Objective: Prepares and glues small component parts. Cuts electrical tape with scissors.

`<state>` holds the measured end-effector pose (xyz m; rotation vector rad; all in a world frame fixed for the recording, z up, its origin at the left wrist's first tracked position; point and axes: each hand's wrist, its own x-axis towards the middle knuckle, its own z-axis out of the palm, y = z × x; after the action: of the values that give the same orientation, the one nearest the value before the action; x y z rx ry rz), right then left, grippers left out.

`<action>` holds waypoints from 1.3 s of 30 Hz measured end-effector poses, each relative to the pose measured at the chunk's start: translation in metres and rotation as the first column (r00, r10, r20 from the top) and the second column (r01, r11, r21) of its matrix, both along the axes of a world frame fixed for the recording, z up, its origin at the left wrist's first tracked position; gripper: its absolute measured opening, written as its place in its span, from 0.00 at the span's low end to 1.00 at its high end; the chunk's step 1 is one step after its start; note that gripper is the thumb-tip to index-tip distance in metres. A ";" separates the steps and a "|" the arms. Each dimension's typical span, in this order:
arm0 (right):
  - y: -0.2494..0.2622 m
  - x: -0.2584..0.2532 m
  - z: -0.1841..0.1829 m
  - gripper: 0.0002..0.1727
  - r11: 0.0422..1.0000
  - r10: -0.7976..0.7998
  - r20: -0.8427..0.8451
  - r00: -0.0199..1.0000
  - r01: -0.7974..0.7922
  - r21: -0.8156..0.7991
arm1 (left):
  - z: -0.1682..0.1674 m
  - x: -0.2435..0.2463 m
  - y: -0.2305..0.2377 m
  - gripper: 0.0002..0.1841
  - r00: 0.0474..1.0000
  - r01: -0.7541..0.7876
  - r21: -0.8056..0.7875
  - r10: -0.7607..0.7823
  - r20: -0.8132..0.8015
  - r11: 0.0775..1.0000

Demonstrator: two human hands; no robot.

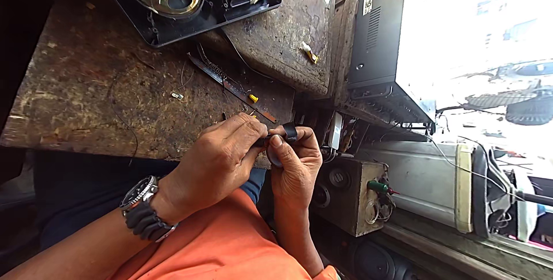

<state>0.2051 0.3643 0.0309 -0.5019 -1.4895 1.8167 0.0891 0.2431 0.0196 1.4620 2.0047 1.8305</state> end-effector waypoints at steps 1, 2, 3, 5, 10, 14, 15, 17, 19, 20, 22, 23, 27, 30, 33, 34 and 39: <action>0.000 0.000 0.000 0.12 1.000 -0.004 0.001 1.000 0.004 0.003 | 0.000 0.000 0.000 0.08 1.000 -0.003 -0.001 0.003 -0.004 1.000; 0.000 -0.001 0.000 0.12 1.000 -0.007 0.003 1.000 0.007 0.006 | 0.000 0.000 0.000 0.08 1.000 -0.005 -0.003 0.005 -0.007 1.000; 0.000 -0.001 -0.001 0.12 1.000 -0.004 0.003 1.000 0.004 0.010 | 0.000 0.000 0.000 0.08 1.000 -0.006 -0.005 0.006 -0.008 1.000; 0.001 -0.001 -0.001 0.12 1.000 -0.003 0.004 1.000 0.003 0.020 | 0.000 -0.001 0.000 0.09 1.000 -0.001 -0.013 0.001 -0.004 1.000; 0.004 0.000 0.001 0.12 0.998 -0.001 0.024 1.000 -0.001 0.056 | 0.000 0.000 0.000 0.12 1.000 0.018 -0.044 -0.018 0.018 0.999; 0.007 0.006 0.003 0.11 0.987 0.047 0.085 0.995 -0.060 0.150 | -0.003 -0.001 0.001 0.16 1.000 -0.017 -0.053 0.018 0.013 0.998; 0.006 0.007 0.003 0.12 0.985 0.053 0.102 0.993 -0.069 0.157 | -0.003 -0.002 0.001 0.17 1.000 -0.026 -0.053 0.027 0.015 0.998; 0.003 0.008 0.003 0.11 0.983 0.057 0.129 0.990 -0.078 0.164 | -0.004 -0.003 0.002 0.17 0.999 -0.042 -0.058 0.042 0.005 0.997; 0.001 0.007 0.002 0.09 0.981 0.058 0.136 0.989 -0.081 0.174 | -0.004 -0.003 0.002 0.17 0.999 -0.051 -0.064 0.051 -0.007 0.997; 0.000 0.007 0.001 0.08 0.980 0.057 0.132 0.990 -0.080 0.181 | -0.004 -0.003 0.003 0.17 0.999 -0.053 -0.068 0.053 -0.007 0.996; 0.000 0.006 0.001 0.07 0.978 0.057 0.122 0.991 -0.080 0.191 | -0.005 -0.003 0.003 0.17 0.998 -0.058 -0.079 0.059 0.006 0.995; 0.000 0.006 0.001 0.07 0.978 0.060 0.121 0.991 -0.082 0.192 | -0.005 -0.003 0.003 0.16 0.998 -0.060 -0.082 0.062 0.017 0.995; 0.001 0.007 0.001 0.06 0.980 0.043 0.144 0.989 -0.070 0.187 | -0.006 -0.003 0.005 0.17 0.996 -0.067 -0.098 0.073 0.059 0.993; 0.001 0.008 0.000 0.06 0.979 0.029 0.184 0.983 -0.064 0.191 | -0.007 -0.002 0.006 0.17 0.994 -0.062 -0.096 0.070 0.086 0.993; 0.000 0.008 0.000 0.06 0.976 0.009 0.205 0.979 -0.053 0.212 | -0.007 -0.001 0.009 0.17 0.993 -0.052 -0.087 0.061 0.106 0.995; -0.001 0.008 -0.001 0.06 0.973 0.002 0.208 0.978 -0.050 0.224 | -0.008 -0.001 0.009 0.18 0.992 -0.050 -0.085 0.059 0.111 0.995; -0.003 0.006 -0.001 0.05 0.959 0.009 0.216 0.976 -0.070 0.274 | -0.010 0.000 0.012 0.18 0.991 -0.057 -0.079 0.065 0.116 0.995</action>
<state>0.2113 0.3616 0.0299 -0.5410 -1.8813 1.5827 0.0890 0.2546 0.0100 1.2549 2.0587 1.7967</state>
